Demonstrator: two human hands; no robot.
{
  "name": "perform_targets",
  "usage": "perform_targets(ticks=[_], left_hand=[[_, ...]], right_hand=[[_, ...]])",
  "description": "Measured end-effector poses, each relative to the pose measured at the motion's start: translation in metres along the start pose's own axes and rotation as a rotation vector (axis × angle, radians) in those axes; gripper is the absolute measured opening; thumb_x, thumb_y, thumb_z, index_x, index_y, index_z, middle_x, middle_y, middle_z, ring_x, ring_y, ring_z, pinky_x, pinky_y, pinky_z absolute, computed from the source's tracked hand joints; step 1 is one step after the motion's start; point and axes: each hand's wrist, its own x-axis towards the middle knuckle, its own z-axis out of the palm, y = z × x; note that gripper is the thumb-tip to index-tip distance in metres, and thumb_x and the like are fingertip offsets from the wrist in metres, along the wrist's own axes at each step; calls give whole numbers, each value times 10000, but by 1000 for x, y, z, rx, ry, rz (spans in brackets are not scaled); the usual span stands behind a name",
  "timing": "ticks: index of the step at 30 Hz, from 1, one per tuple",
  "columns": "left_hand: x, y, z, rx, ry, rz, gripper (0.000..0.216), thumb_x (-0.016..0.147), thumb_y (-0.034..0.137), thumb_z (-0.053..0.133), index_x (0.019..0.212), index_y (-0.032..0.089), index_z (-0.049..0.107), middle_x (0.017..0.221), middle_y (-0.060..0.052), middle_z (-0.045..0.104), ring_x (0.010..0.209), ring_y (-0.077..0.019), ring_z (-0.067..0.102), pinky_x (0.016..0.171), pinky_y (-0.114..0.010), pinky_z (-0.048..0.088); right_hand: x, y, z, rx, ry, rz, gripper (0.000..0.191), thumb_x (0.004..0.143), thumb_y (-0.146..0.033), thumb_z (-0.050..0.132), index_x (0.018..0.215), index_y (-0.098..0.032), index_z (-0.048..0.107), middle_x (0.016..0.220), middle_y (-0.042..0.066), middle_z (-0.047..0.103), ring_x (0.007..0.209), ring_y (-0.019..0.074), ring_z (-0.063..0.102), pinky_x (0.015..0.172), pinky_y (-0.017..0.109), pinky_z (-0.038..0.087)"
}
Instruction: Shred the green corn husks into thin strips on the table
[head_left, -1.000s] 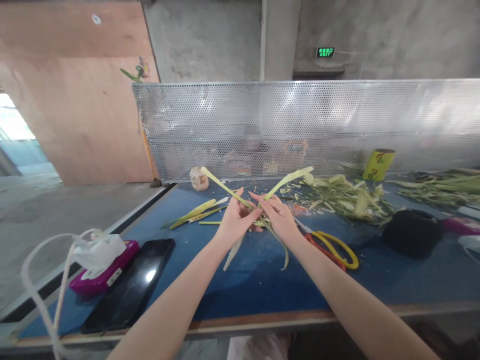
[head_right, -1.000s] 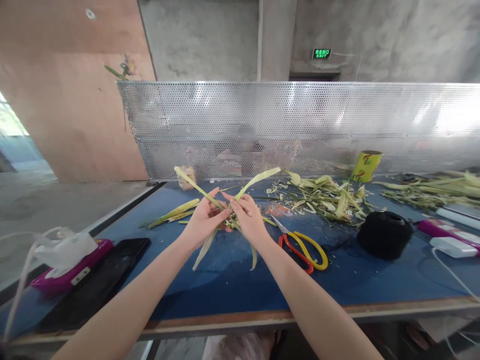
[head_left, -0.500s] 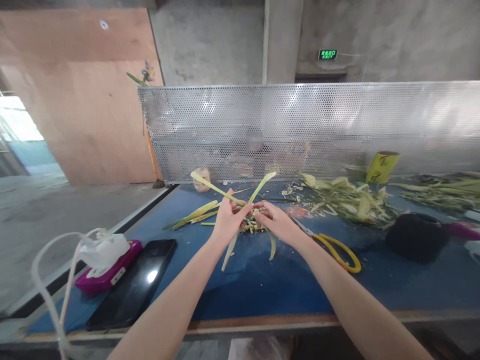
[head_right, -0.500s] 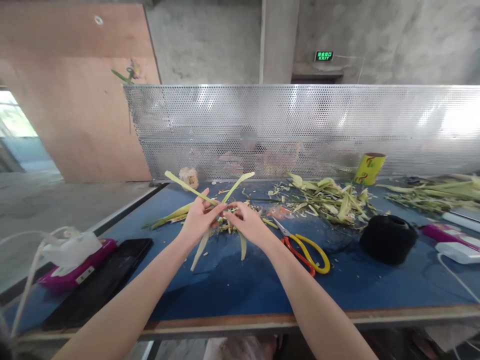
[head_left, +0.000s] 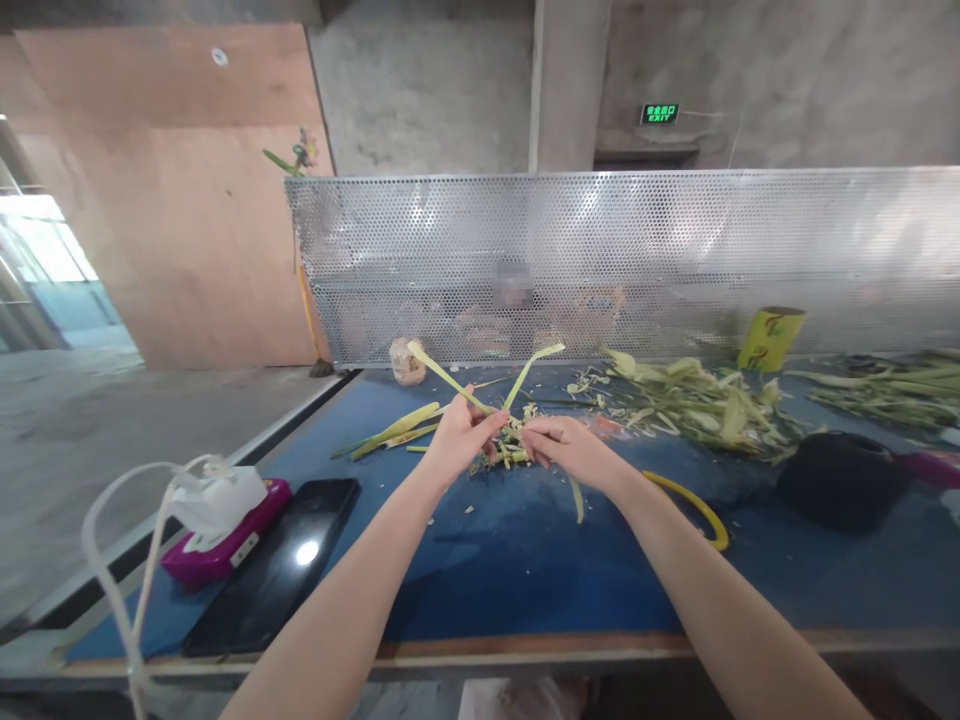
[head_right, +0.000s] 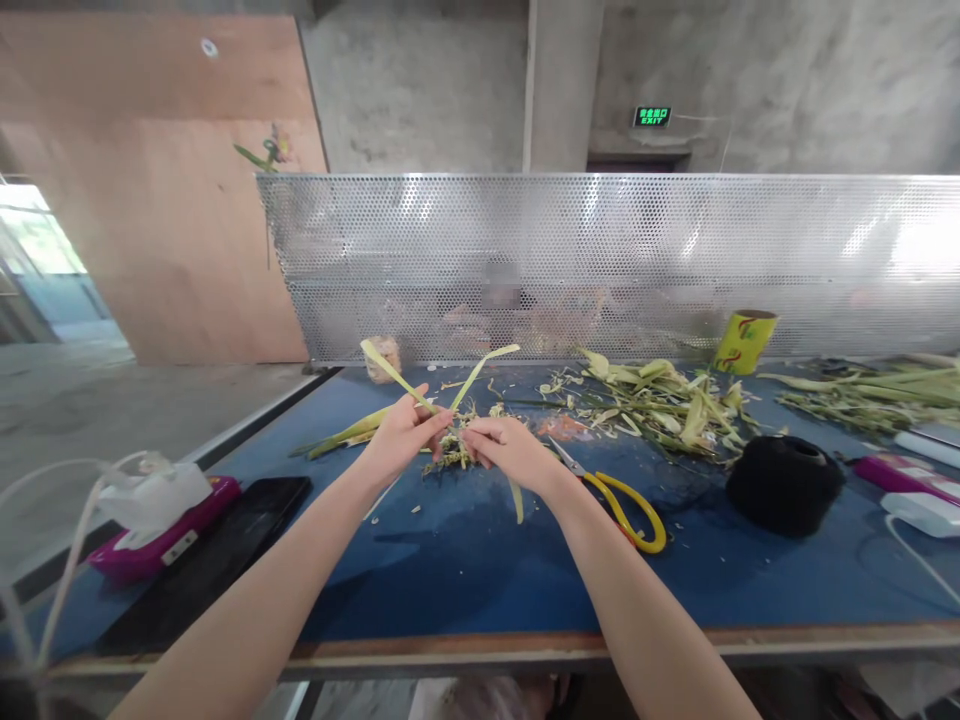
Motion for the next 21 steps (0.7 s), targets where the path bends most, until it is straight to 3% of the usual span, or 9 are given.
perform_targets(ticks=[4, 7, 10, 16, 21], left_hand=[[0, 4, 1, -96, 39, 5, 896, 677, 272, 608, 1334, 129, 17, 687, -15, 579, 465, -91, 501, 372, -212, 413], [0, 8, 3, -138, 95, -7, 862, 704, 310, 574, 1339, 136, 17, 754, -55, 609, 574, -135, 554, 344, -189, 385], [-1, 9, 5, -120, 105, -26, 875, 691, 287, 591, 1337, 116, 27, 807, -83, 619, 579, -145, 567, 331, -190, 382], [-4, 7, 6, -136, 25, -27, 924, 643, 214, 642, 1333, 113, 35, 790, -81, 614, 664, -170, 588, 414, -228, 470], [-4, 8, 7, -159, 133, -17, 977, 600, 184, 671, 1331, 163, 23, 777, -49, 603, 633, -165, 599, 475, -275, 507]], right_hand=[[2, 1, 5, 126, -1, 96, 311, 823, -339, 357, 587, -172, 470, 502, -34, 462, 503, 90, 444, 566, 226, 355], [5, 5, 13, 273, 40, 171, 228, 804, -368, 387, 713, -180, 479, 553, -23, 518, 512, 99, 472, 537, 237, 370], [8, 11, 18, 419, 124, 162, 232, 781, -369, 440, 932, -195, 415, 570, -42, 525, 465, 89, 448, 479, 228, 354], [9, 9, 16, 471, 122, 105, 231, 753, -337, 493, 917, -186, 435, 515, -56, 501, 445, 74, 429, 447, 206, 326], [8, 2, 13, 486, 158, 115, 286, 736, -323, 505, 981, -180, 467, 506, -60, 498, 416, 62, 384, 430, 201, 302]])
